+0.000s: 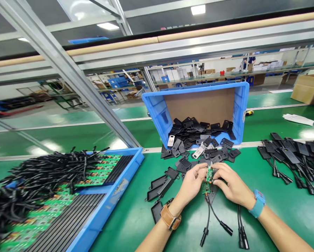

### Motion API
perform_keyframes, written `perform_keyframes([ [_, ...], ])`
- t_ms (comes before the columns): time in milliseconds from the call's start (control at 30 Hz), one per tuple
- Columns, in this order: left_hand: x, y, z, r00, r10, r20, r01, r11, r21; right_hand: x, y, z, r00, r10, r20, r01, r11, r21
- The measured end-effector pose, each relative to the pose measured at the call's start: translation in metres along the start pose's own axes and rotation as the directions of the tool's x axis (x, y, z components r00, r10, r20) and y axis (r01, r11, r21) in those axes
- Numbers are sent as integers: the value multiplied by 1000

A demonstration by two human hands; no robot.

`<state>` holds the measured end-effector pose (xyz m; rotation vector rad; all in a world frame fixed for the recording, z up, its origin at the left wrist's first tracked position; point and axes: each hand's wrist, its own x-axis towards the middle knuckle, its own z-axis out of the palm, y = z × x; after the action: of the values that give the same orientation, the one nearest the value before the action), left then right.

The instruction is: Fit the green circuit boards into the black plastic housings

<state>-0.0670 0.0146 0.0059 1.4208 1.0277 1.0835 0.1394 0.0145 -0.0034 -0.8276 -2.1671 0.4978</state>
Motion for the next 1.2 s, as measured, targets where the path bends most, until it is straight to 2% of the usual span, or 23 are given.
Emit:
perform_keyframes([
  [33,1,2,-8,993,86,-87,-68,980,187,0,2,0,1000,9,-14,-9,1000,-12],
  [67,2,5,-17,974,172,-150,-102,917,387,-1,5,-1,999,15,-29,-15,1000,-27],
  [100,3,8,-29,956,231,-184,-84,810,580,-1,8,-1,999,16,-46,-18,999,-44],
  [167,4,13,-53,945,231,-233,75,540,838,-2,14,-2,997,6,-79,-12,997,-78],
  [200,5,14,-64,946,188,-265,170,411,896,-2,17,-2,996,-4,-94,-5,995,-95],
  [267,6,13,-83,939,111,-325,285,274,918,-3,22,-3,993,-24,-118,9,992,-126],
  [333,7,8,-96,933,58,-355,332,241,912,-3,26,-3,989,-41,-144,19,988,-151],
  [433,8,-1,-104,927,-10,-375,368,213,905,-2,35,-2,976,-15,-219,-14,992,-127],
  [533,8,-5,-106,922,-39,-385,384,227,895,-2,49,1,928,120,-352,-128,992,-1],
  [700,9,0,-112,910,-13,-414,395,332,857,-6,75,4,796,301,-525,-302,949,85],
  [833,9,9,-116,895,27,-446,372,509,776,-9,88,2,674,408,-616,-400,902,160],
  [933,9,16,-112,873,47,-485,327,683,654,-10,92,1,615,440,-655,-435,882,185],
  [1000,12,19,-102,862,45,-505,271,802,533,-10,94,2,593,448,-669,-445,875,191],
  [1067,15,20,-84,874,13,-487,193,909,370,-10,96,3,576,450,-683,-452,871,193],
  [1133,18,20,-59,910,-46,-413,120,980,156,-11,98,4,558,448,-699,-456,869,193],
  [1200,18,17,-31,951,-115,-287,95,992,-84,-11,101,4,543,442,-714,-459,868,188],
])
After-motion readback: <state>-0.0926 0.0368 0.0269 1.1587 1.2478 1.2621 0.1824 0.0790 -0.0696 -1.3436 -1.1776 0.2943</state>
